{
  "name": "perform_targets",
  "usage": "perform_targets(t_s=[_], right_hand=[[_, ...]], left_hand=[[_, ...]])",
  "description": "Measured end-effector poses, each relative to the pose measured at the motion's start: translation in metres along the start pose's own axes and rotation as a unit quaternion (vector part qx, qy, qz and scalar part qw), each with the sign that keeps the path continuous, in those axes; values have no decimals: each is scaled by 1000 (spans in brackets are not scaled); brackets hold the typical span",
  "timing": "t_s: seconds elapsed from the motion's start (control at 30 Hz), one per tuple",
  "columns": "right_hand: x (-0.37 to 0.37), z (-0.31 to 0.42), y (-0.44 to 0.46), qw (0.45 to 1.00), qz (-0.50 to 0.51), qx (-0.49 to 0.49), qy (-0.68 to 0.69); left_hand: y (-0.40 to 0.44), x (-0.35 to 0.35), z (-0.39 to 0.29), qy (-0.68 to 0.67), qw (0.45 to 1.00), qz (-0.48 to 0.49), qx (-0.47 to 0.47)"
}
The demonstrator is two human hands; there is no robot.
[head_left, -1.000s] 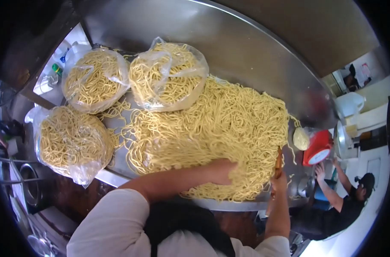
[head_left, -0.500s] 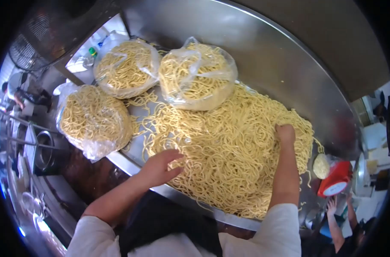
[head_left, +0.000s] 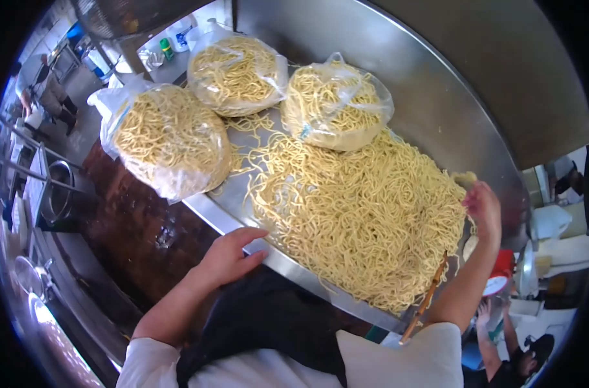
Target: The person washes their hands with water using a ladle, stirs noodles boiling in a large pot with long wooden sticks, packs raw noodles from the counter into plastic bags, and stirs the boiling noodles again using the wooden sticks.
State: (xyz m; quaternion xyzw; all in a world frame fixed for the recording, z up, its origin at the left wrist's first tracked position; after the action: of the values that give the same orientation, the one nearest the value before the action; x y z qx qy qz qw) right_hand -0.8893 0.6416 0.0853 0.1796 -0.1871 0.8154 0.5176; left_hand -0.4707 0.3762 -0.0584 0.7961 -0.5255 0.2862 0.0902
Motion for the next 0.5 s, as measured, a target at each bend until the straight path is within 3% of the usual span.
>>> perform_targets(t_s=[0.17,0.23,0.27,0.33,0.43,0.47,0.5], right_hand=[[-30,81,-62,992,33,120,31],[-54,99,-87,975,118,186,26],[-67,105,-97,963,157,217,23],[-114,118,-133,940,233,249,15],[-201,128,-195,908,357,217,38],[-235,127,-218,886,422,189,39],[-269,127,-242,858,486,159,37]], left_hand=[[-51,14,25,-6,999,-24,-32],[-76,20,38,-10,997,-54,-58],[-89,26,40,-64,998,-27,-7],[-111,39,47,-105,994,-21,8],[-133,39,74,-402,913,-70,9],[-146,58,69,-418,905,-72,24],[-161,66,68,-493,863,-105,39]])
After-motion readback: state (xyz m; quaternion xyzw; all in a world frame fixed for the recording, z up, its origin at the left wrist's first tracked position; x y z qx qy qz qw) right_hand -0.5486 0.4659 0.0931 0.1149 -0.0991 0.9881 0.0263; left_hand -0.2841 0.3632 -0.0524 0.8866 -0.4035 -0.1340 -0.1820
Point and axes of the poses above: each hand's wrist, its own y-axis towards the middle knuckle, its own x-axis out of the back of the hand, z = x × y, the point moved 1 cm from there along y, towards the middle knuckle, and after that the axes turned 1 degree about y, right-handed, at the moved point
